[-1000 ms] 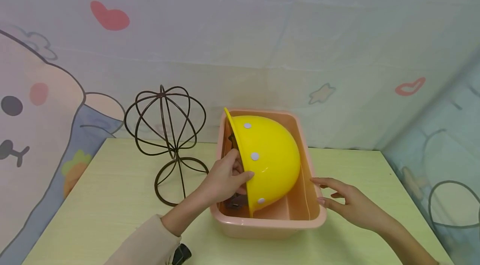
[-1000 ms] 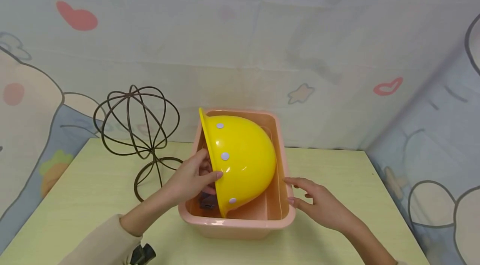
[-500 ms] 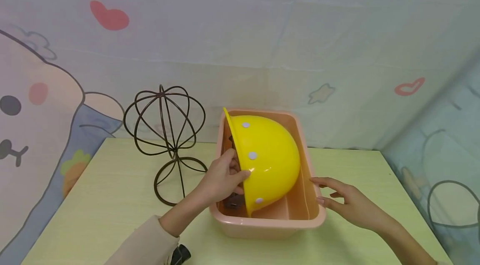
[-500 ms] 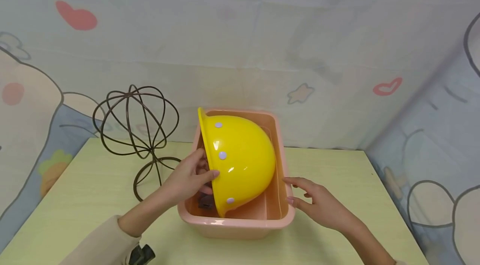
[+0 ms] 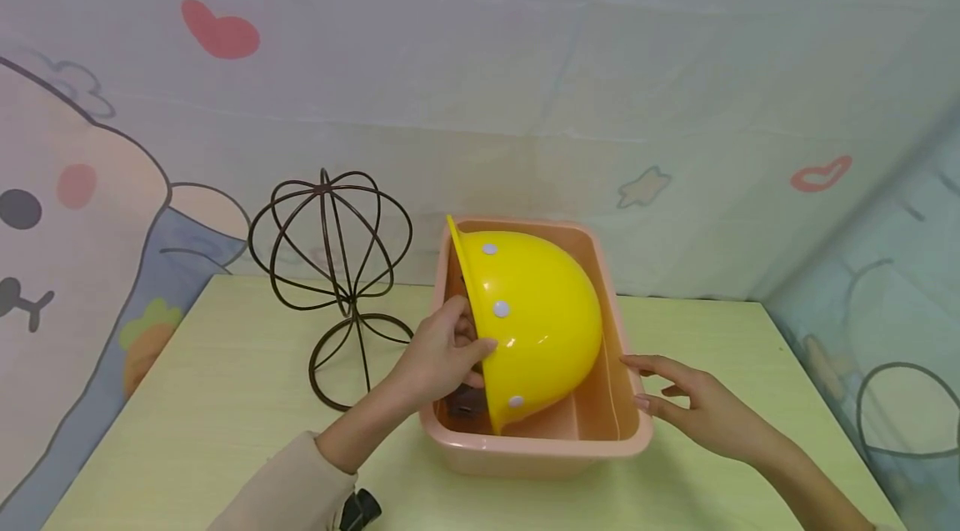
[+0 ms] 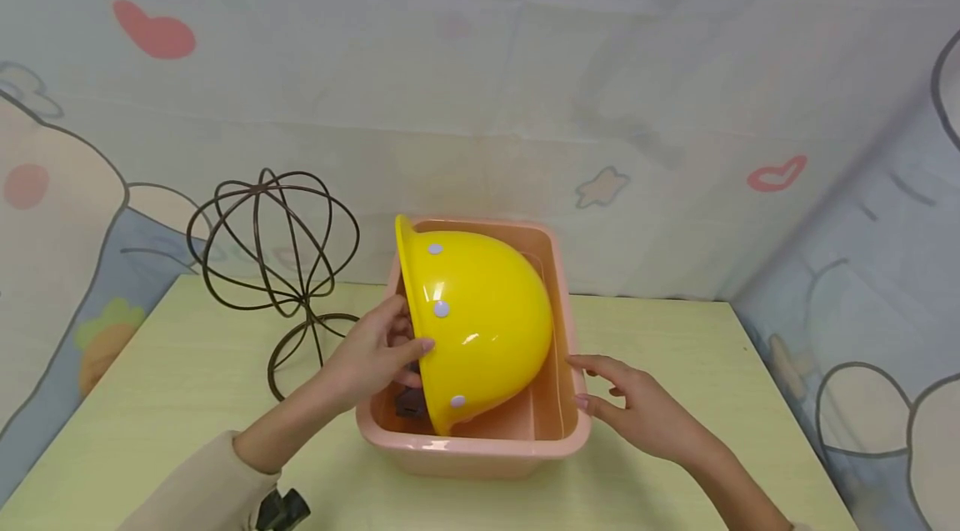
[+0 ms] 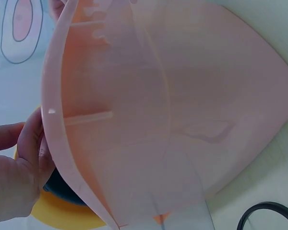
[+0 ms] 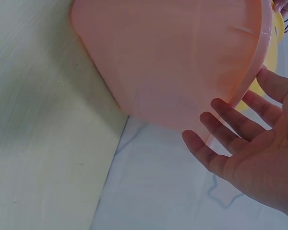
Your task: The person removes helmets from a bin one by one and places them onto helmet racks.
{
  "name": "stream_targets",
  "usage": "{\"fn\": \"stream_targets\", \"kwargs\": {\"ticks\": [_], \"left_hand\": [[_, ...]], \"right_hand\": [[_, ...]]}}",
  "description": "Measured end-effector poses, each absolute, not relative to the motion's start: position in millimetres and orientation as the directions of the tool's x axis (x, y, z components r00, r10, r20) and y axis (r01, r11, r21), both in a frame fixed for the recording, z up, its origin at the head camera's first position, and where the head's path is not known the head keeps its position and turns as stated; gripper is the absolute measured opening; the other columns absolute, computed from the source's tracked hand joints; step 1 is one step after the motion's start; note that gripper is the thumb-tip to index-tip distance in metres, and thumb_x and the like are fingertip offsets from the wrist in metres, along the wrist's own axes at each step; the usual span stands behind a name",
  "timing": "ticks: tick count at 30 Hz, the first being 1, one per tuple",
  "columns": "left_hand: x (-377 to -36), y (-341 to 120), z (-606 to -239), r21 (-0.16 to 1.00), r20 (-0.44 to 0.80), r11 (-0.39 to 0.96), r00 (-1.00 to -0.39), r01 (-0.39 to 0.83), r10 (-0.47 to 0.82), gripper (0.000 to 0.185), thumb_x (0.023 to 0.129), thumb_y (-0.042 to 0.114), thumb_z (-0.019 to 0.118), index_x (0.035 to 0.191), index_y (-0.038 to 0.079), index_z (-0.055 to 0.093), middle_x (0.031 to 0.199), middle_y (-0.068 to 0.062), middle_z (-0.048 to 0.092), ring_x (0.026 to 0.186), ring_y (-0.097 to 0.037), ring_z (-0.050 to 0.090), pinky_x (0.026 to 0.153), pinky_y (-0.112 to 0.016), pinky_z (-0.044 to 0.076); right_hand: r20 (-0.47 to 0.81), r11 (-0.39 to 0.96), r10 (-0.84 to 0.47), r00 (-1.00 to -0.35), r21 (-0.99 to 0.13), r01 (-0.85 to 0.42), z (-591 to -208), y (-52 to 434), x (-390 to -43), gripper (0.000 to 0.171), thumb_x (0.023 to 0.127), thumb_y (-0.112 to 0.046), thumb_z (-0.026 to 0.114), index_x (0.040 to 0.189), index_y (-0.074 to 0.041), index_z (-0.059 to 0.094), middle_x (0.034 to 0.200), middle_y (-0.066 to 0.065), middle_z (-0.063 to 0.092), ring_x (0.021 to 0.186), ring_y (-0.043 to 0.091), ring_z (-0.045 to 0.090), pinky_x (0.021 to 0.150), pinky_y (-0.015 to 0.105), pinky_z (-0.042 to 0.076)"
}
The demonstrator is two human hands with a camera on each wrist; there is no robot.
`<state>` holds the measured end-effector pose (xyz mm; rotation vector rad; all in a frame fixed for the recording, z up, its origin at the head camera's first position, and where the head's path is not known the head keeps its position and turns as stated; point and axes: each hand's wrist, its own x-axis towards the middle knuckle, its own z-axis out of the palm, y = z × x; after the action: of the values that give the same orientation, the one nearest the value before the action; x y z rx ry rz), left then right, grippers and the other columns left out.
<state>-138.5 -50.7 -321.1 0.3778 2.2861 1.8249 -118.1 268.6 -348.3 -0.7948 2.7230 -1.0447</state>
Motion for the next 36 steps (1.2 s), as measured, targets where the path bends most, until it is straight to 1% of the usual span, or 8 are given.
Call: {"fn": "stream_targets", "kwargs": {"ticks": [5, 11, 15, 20, 25, 30, 36], "left_hand": [[-138.5, -51.6, -322.2, 0.977, 0.008, 0.199, -0.952, 0.073, 0.306, 0.032, 0.089, -0.003, 0.057, 0.118, -0.004, 0.044, 0.094, -0.015, 0.058, 0.076, -0.021, 0.065, 0.057, -0.032, 0.058], [-135.8, -53.8, -321.9, 0.977, 0.006, 0.202, -0.955, 0.069, 0.296, 0.029, 0.090, -0.003, 0.056, 0.116, -0.004, 0.044, 0.094, -0.015, 0.057, 0.077, -0.021, 0.065, 0.058, -0.032, 0.058], [-134.3, -54.3, -319.3, 0.977, 0.021, 0.196, -0.957, 0.081, 0.288, 0.029, 0.089, -0.004, 0.057, 0.115, -0.005, 0.044, 0.094, -0.015, 0.058, 0.078, -0.022, 0.065, 0.058, -0.033, 0.058], [-132.9, -54.6, -313.6, 0.978, 0.013, 0.196, -0.964, 0.067, 0.267, 0.027, 0.089, -0.004, 0.057, 0.114, -0.004, 0.045, 0.093, -0.014, 0.058, 0.078, -0.022, 0.065, 0.058, -0.032, 0.058], [-132.2, -57.6, -305.1, 0.987, 0.017, 0.149, -0.969, 0.055, 0.248, 0.030, 0.088, -0.005, 0.058, 0.115, -0.004, 0.046, 0.095, -0.016, 0.059, 0.078, -0.022, 0.064, 0.059, -0.034, 0.058], [-131.8, -63.2, -297.4, 0.995, 0.038, 0.084, -0.973, 0.059, 0.227, 0.035, 0.089, -0.006, 0.056, 0.122, -0.004, 0.045, 0.101, -0.018, 0.060, 0.082, -0.025, 0.065, 0.061, -0.036, 0.058], [-129.5, -68.6, -288.9, 0.995, 0.051, 0.069, -0.976, 0.068, 0.211, 0.034, 0.090, -0.005, 0.055, 0.122, -0.003, 0.044, 0.103, -0.019, 0.060, 0.085, -0.026, 0.064, 0.064, -0.036, 0.058]], "right_hand": [[0.074, 0.626, -0.510, -0.857, -0.652, -0.428, -347.8, 268.1, -117.9, 0.041, 0.092, -0.021, 0.059, 0.131, -0.010, 0.051, 0.130, 0.007, 0.054, 0.104, 0.014, 0.054, 0.081, 0.034, 0.052], [0.051, 0.631, -0.506, -0.861, -0.659, -0.410, -347.7, 268.4, -118.8, 0.041, 0.093, -0.025, 0.058, 0.131, -0.010, 0.051, 0.130, 0.006, 0.053, 0.105, 0.015, 0.054, 0.082, 0.034, 0.051], [0.050, 0.630, -0.507, -0.861, -0.660, -0.410, -347.1, 268.2, -119.1, 0.041, 0.093, -0.023, 0.058, 0.131, -0.010, 0.051, 0.130, 0.007, 0.054, 0.106, 0.015, 0.054, 0.081, 0.032, 0.052], [0.045, 0.635, -0.510, -0.859, -0.654, -0.411, -346.3, 268.1, -118.9, 0.041, 0.093, -0.022, 0.059, 0.131, -0.011, 0.051, 0.130, 0.008, 0.053, 0.105, 0.014, 0.053, 0.080, 0.032, 0.052], [0.057, 0.632, -0.506, -0.861, -0.654, -0.415, -347.8, 268.2, -118.9, 0.041, 0.092, -0.022, 0.059, 0.131, -0.010, 0.051, 0.130, 0.008, 0.054, 0.105, 0.014, 0.054, 0.080, 0.033, 0.052], [0.063, 0.620, -0.516, -0.854, -0.661, -0.423, -348.6, 268.1, -119.4, 0.041, 0.093, -0.022, 0.058, 0.131, -0.010, 0.051, 0.130, 0.008, 0.053, 0.106, 0.014, 0.054, 0.080, 0.031, 0.052], [0.059, 0.615, -0.525, -0.849, -0.664, -0.426, -346.7, 267.9, -118.8, 0.040, 0.094, -0.021, 0.057, 0.131, -0.010, 0.050, 0.131, 0.008, 0.052, 0.107, 0.018, 0.054, 0.079, 0.032, 0.052]]}}
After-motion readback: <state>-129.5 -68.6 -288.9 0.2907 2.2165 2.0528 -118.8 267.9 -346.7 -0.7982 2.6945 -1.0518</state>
